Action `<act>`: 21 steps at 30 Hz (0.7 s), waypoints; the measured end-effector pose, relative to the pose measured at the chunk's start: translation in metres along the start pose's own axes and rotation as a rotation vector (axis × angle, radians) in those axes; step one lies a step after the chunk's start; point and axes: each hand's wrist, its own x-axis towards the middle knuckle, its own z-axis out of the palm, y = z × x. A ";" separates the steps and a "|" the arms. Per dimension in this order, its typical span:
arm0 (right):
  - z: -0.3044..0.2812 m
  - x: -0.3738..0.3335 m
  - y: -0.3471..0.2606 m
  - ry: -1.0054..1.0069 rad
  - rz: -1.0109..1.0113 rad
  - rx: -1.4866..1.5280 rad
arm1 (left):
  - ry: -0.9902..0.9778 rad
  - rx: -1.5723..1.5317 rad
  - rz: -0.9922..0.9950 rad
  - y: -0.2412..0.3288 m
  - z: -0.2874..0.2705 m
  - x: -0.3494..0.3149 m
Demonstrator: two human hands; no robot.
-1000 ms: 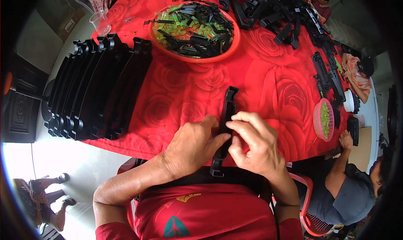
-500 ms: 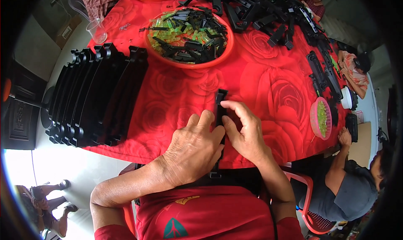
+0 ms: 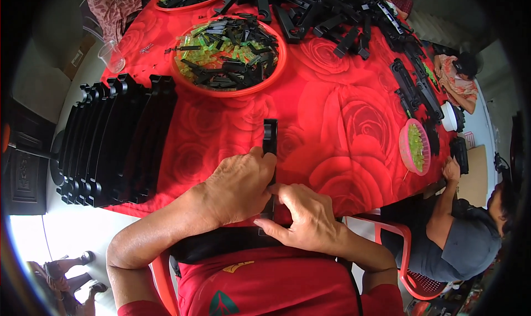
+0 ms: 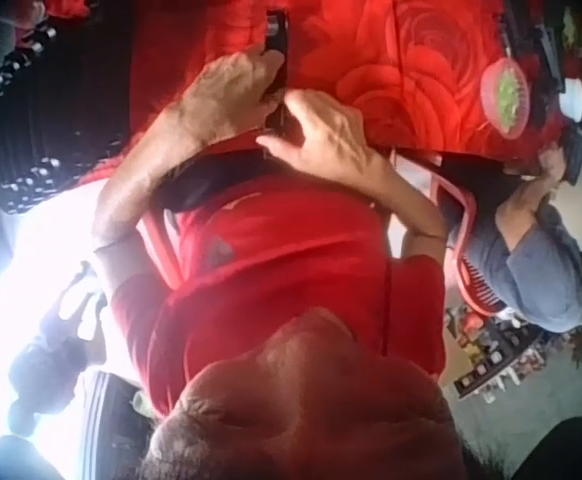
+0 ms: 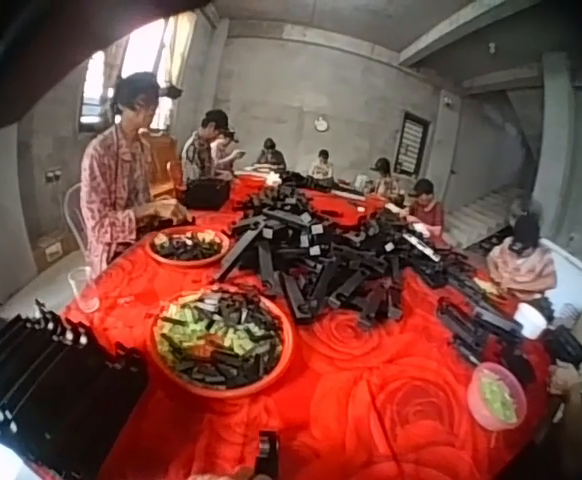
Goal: The person assembles plastic toy gun parts by hand, fitting internal components into a toy gun body on a red table.
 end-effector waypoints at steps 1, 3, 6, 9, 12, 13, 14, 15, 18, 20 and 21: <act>0.000 -0.001 0.001 0.002 0.008 -0.015 | -0.001 -0.002 0.008 0.001 -0.002 0.002; -0.004 0.001 0.004 -0.017 0.017 -0.041 | 0.051 -0.042 -0.010 0.002 -0.003 0.000; -0.014 0.007 0.014 -0.038 0.030 -0.042 | 0.074 -0.077 0.064 -0.008 0.002 0.009; -0.019 0.006 0.003 -0.064 0.112 0.007 | -0.029 -0.147 -0.042 -0.008 -0.002 0.025; -0.013 0.009 -0.016 -0.023 0.145 -0.126 | 0.017 -0.107 -0.064 -0.005 0.003 0.025; -0.008 0.008 -0.009 -0.022 0.150 -0.124 | 0.012 -0.108 -0.063 -0.003 0.003 0.025; -0.003 0.008 0.005 -0.001 0.154 -0.087 | 0.067 -0.032 -0.050 0.002 0.001 0.025; 0.000 0.009 0.012 0.019 0.159 -0.050 | 0.121 0.044 -0.037 0.004 0.001 0.025; 0.005 0.005 0.015 0.062 0.147 -0.002 | 0.018 -0.007 -0.014 -0.002 -0.002 0.032; 0.008 0.004 0.016 0.073 0.161 0.043 | 0.047 -0.029 0.002 -0.008 0.002 0.029; 0.007 0.006 0.015 0.061 0.181 0.080 | 0.079 -0.052 0.024 -0.010 0.004 0.027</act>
